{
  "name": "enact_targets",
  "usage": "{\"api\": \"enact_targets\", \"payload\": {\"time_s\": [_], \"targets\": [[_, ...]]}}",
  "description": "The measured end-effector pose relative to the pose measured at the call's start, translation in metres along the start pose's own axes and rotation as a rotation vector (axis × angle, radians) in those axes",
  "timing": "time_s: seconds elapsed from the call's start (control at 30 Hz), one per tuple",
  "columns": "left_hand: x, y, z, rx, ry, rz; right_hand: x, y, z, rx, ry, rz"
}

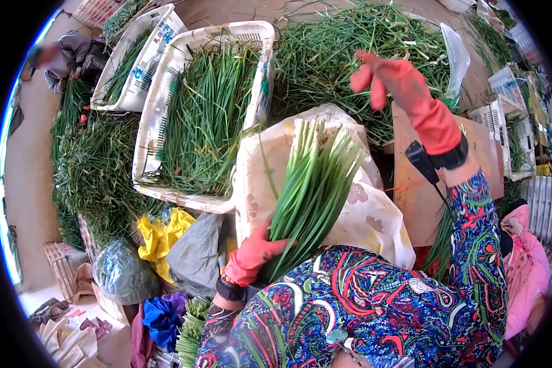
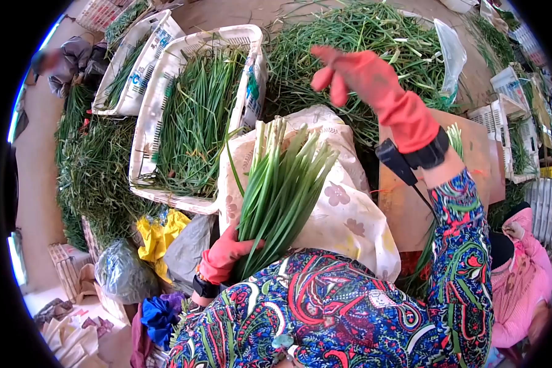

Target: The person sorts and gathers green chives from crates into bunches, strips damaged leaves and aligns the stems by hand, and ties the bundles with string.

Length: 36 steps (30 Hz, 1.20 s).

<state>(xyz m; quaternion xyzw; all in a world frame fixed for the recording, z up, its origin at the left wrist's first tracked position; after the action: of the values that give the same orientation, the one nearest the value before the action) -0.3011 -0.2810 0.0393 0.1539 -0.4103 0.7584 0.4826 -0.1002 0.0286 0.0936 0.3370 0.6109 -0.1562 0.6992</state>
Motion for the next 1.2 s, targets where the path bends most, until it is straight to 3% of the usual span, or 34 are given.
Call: {"api": "enact_targets", "payload": {"time_s": [0.07,0.1,0.13,0.2,0.27,0.37,0.5,0.57,0.63,0.67,0.7,0.73,0.77,0.8,0.87,0.93,0.97,1.03,1.1,1.2], "targets": [[0.004,-0.002,0.002,0.024,0.01,0.004,-0.016,-0.031,0.005,-0.175,0.384,0.322],[0.003,0.0,0.001,0.032,0.004,-0.054,-0.014,-0.051,0.01,0.012,0.533,1.003],[0.003,-0.001,0.001,0.022,0.001,-0.037,-0.023,-0.07,0.023,-0.019,0.424,1.236],[0.003,-0.004,0.001,0.0,-0.007,-0.01,-0.014,-0.088,0.023,-0.292,0.145,1.157],[-0.002,-0.002,-0.001,-0.018,-0.036,-0.061,0.002,-0.1,0.018,-0.434,0.146,0.71],[-0.005,-0.003,-0.001,-0.024,-0.039,-0.054,0.024,-0.121,0.012,-0.319,0.239,0.461],[-0.003,-0.005,-0.001,-0.031,-0.034,-0.116,0.012,-0.112,0.025,-0.202,-0.059,0.327],[-0.008,0.0,-0.004,-0.04,-0.046,-0.176,0.015,-0.093,0.02,-0.099,-0.16,0.419],[-0.014,0.004,-0.008,-0.075,-0.091,-0.187,0.052,-0.046,-0.011,0.02,-0.004,0.94],[-0.016,0.005,-0.01,-0.092,-0.115,-0.191,0.021,-0.025,-0.013,0.229,0.018,1.17],[-0.015,0.004,-0.01,-0.113,-0.096,-0.216,0.025,0.01,-0.025,0.342,-0.17,1.293],[-0.015,0.003,-0.01,-0.121,-0.113,-0.241,0.036,0.045,-0.03,0.58,-0.249,1.026],[-0.014,0.002,-0.01,-0.129,-0.132,-0.268,0.012,0.054,-0.032,0.49,-0.329,1.539],[-0.012,0.001,-0.011,-0.137,-0.152,-0.295,0.008,0.057,-0.027,0.574,0.1,1.41],[-0.005,-0.005,-0.011,-0.154,-0.136,-0.305,-0.022,0.016,-0.021,0.097,-0.073,0.855],[-0.002,-0.007,-0.011,-0.16,-0.124,-0.335,-0.057,-0.04,-0.001,-0.35,-0.171,0.82],[-0.004,-0.006,-0.013,-0.173,-0.127,-0.326,-0.042,-0.049,0.005,-0.492,-0.062,0.696],[-0.009,-0.002,-0.015,-0.164,-0.133,-0.352,-0.034,-0.064,0.011,-0.625,-0.062,0.529],[-0.01,-0.001,-0.013,-0.148,-0.144,-0.369,-0.041,-0.074,0.012,-0.623,-0.279,0.449],[-0.006,-0.003,-0.011,-0.146,-0.138,-0.347,-0.025,-0.076,0.018,-0.51,-0.33,0.119]]}}
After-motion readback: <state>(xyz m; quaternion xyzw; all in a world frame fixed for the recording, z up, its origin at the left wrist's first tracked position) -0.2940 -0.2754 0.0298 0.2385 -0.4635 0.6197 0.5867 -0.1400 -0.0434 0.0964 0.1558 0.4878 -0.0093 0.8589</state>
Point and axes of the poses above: each hand's wrist, its own z-axis away from the middle knuckle, its own y-axis out of the back of the hand, x = y × z, the point moved 1 cm from there along -z, towards the middle knuckle, and after that the axes turned 4 degrees about z, right-handed, at the moved point
